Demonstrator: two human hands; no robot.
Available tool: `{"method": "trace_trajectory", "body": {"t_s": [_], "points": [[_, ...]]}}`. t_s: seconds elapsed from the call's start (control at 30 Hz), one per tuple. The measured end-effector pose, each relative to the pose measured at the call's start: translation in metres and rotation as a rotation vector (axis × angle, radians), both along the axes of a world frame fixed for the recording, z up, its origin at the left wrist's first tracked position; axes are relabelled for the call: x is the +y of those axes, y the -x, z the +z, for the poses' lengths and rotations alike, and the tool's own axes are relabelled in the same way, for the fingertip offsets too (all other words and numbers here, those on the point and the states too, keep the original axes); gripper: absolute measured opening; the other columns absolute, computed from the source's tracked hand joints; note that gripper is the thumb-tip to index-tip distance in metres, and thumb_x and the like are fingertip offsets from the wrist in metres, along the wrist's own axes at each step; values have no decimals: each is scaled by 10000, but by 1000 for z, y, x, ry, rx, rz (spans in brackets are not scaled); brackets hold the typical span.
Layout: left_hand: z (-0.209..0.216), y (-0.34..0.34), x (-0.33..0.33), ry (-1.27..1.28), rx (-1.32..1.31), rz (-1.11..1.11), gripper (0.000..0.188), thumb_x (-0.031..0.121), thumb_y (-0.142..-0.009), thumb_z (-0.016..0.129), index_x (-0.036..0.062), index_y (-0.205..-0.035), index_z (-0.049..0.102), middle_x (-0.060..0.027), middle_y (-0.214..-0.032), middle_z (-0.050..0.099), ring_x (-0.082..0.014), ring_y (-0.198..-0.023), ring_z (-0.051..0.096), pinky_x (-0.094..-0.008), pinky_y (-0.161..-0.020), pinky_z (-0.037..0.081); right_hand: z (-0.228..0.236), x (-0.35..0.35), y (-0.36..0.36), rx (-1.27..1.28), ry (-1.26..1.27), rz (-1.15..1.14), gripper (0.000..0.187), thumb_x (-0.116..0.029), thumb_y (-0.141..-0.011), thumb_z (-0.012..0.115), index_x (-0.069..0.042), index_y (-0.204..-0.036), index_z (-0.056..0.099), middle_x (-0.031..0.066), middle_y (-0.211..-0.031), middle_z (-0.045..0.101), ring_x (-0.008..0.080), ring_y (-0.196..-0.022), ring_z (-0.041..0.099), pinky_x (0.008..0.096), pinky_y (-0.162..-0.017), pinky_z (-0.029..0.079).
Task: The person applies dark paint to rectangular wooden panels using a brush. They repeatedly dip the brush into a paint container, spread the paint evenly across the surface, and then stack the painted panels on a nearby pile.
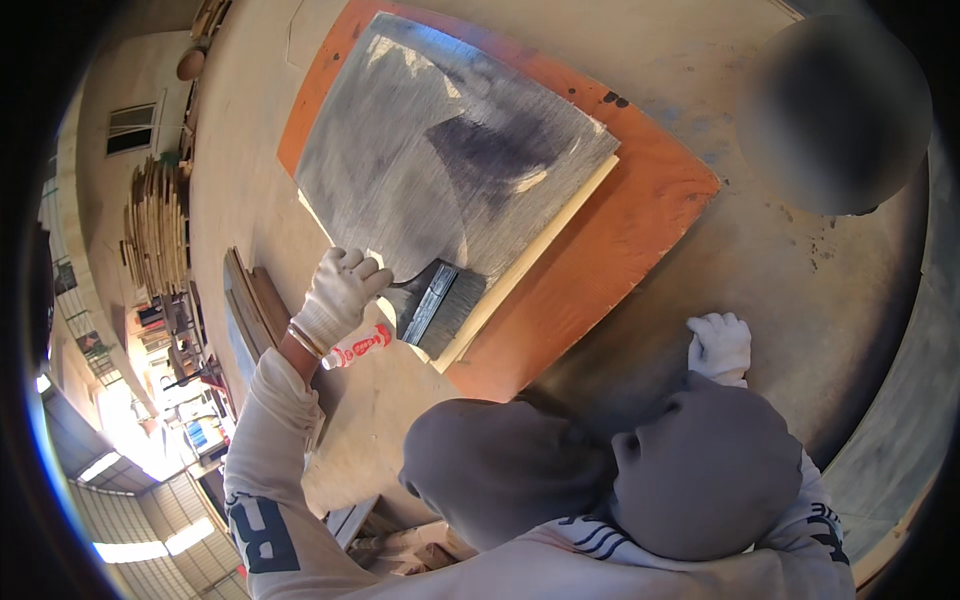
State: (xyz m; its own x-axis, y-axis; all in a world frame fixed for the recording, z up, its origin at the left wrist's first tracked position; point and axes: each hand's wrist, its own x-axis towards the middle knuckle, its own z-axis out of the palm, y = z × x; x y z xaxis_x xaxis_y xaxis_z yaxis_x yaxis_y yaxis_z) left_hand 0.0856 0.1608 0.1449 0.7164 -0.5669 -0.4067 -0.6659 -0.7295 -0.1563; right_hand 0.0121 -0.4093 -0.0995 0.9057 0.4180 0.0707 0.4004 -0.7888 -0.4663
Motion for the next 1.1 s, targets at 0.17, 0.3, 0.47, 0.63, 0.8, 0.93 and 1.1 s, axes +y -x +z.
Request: {"method": "trace_trajectory", "body": {"t_s": [0.17, 0.3, 0.47, 0.63, 0.8, 0.93, 1.1], "points": [[-1, -27, -16, 9, -111, -18, 159, 195, -824, 738, 193, -976, 694, 27, -917, 617, -213, -961, 632, -383, -853, 480, -2, 6, -1, -5, 44, 14, 321, -61, -749, 738, -190, -1044, 736, 44, -972, 722, 318, -914, 657, 471, -785, 499], [-5, -66, -42, 41, -112, -47, 189, 187, -819, 741, 204, -1004, 703, 32, -939, 627, -209, -983, 632, -372, -855, 482, -6, 0, 0, 16, 66, 31, 293, -70, -774, 732, -183, -1045, 737, 54, -1003, 725, 328, -943, 657, 470, -812, 501], [-18, -21, -5, 39, -115, -2, 244, 176, -801, 746, 204, -1040, 707, 36, -950, 632, -188, -965, 635, -362, -852, 486, -8, -6, 0, 50, 83, 25, 293, -64, -790, 719, -173, -1061, 743, 63, -1027, 726, 335, -962, 655, 473, -825, 501], [3, 44, 45, -36, -54, 130, 289, 163, -784, 756, 188, -1070, 717, 27, -928, 638, -195, -953, 643, -373, -859, 495, -5, -4, -3, 51, 98, 58, 302, -58, -789, 720, -172, -1067, 740, 63, -1019, 724, 337, -955, 655, 473, -829, 503], [28, 70, 76, -65, -191, 426, 269, 170, -822, 773, 169, -1085, 717, -1, -965, 672, -246, -987, 659, -416, -875, 505, -15, -6, -2, -8, 71, 76, 334, -31, -766, 723, -177, -1066, 725, 71, -1000, 714, 346, -925, 652, 481, -811, 503], [40, 99, 74, -40, -254, 840, 232, 193, -896, 744, 148, -1124, 751, -71, -1032, 737, -309, -1040, 690, -457, -889, 542, -16, -8, -4, -44, -30, 102, 383, 0, -736, 718, -181, -1073, 708, 74, -958, 692, 352, -894, 643, 487, -784, 494], [47, 117, 20, 441, 1, 1362, 377, 282, -936, 749, 39, -1225, 752, -198, -1000, 770, -370, -925, 750, -419, -860, 584, -28, -18, -6, 30, -125, 51, 258, -3, -814, 699, -129, -1033, 751, 108, -974, 742, 371, -909, 684, 474, -814, 544]]}}
